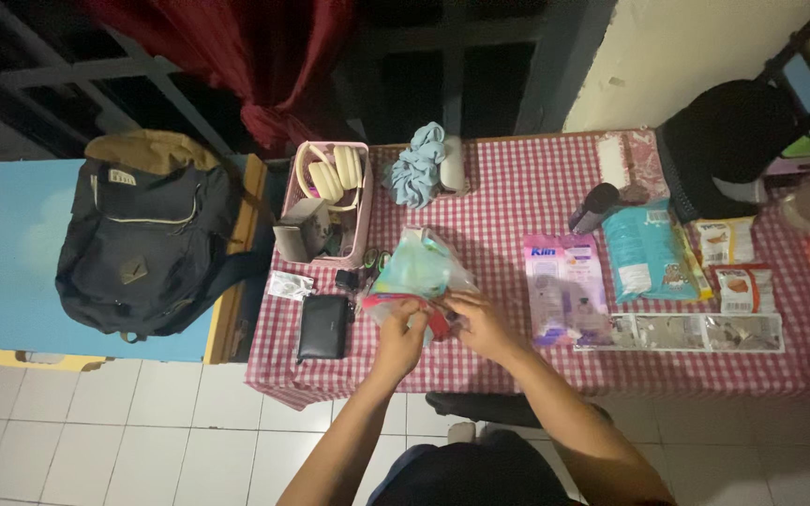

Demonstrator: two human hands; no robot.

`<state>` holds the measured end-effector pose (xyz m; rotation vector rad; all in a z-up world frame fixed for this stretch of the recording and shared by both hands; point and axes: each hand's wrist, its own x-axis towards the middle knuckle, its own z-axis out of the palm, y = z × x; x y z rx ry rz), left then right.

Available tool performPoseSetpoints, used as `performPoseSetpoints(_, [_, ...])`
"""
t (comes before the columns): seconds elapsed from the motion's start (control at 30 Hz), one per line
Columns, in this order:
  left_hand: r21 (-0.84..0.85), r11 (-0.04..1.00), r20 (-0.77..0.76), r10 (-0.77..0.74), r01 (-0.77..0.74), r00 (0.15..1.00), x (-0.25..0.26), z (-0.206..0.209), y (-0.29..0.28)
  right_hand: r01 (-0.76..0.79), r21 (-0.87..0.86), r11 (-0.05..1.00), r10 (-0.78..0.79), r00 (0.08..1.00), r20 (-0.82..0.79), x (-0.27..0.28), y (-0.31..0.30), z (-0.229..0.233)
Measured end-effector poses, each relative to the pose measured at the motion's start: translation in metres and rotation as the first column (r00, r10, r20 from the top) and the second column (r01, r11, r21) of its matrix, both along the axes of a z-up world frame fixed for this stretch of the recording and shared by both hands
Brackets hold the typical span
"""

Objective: The person organizes various hygiene and household products by hand, placing items such as soap, shampoo, and snacks in rows on a table and into a plastic bag.

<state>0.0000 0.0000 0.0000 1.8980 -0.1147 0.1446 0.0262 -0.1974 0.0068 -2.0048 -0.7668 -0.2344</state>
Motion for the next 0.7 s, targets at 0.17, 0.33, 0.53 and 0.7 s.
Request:
performPoseSetpoints(0.17, [0.142,0.979,-0.103,0.159,-0.144,0.982,0.003,0.016,0.013,0.131,-0.078,0.988,-0.145,0.965,-0.218,0.002,0.000,-0.035])
performPoseSetpoints(0.33, [0.373,0.846,0.176,0.339,-0.382,0.924,0.016,-0.020,0.051,0.215,0.083,0.973,-0.132,0.818,-0.560,-0.003,-0.025,-0.069])
performPoseSetpoints(0.53, [0.189,0.961,0.142,0.177,-0.202,0.974,-0.023,0.005,0.004,0.408,0.422,0.810,-0.146,0.836,-0.528,-0.010,-0.050,-0.025])
performPoseSetpoints(0.7, [-0.198,0.962,0.086,-0.173,0.187,0.981,-0.041,0.065,-0.079,0.402,0.506,0.763,-0.137,0.865,-0.482,-0.021,-0.061,0.087])
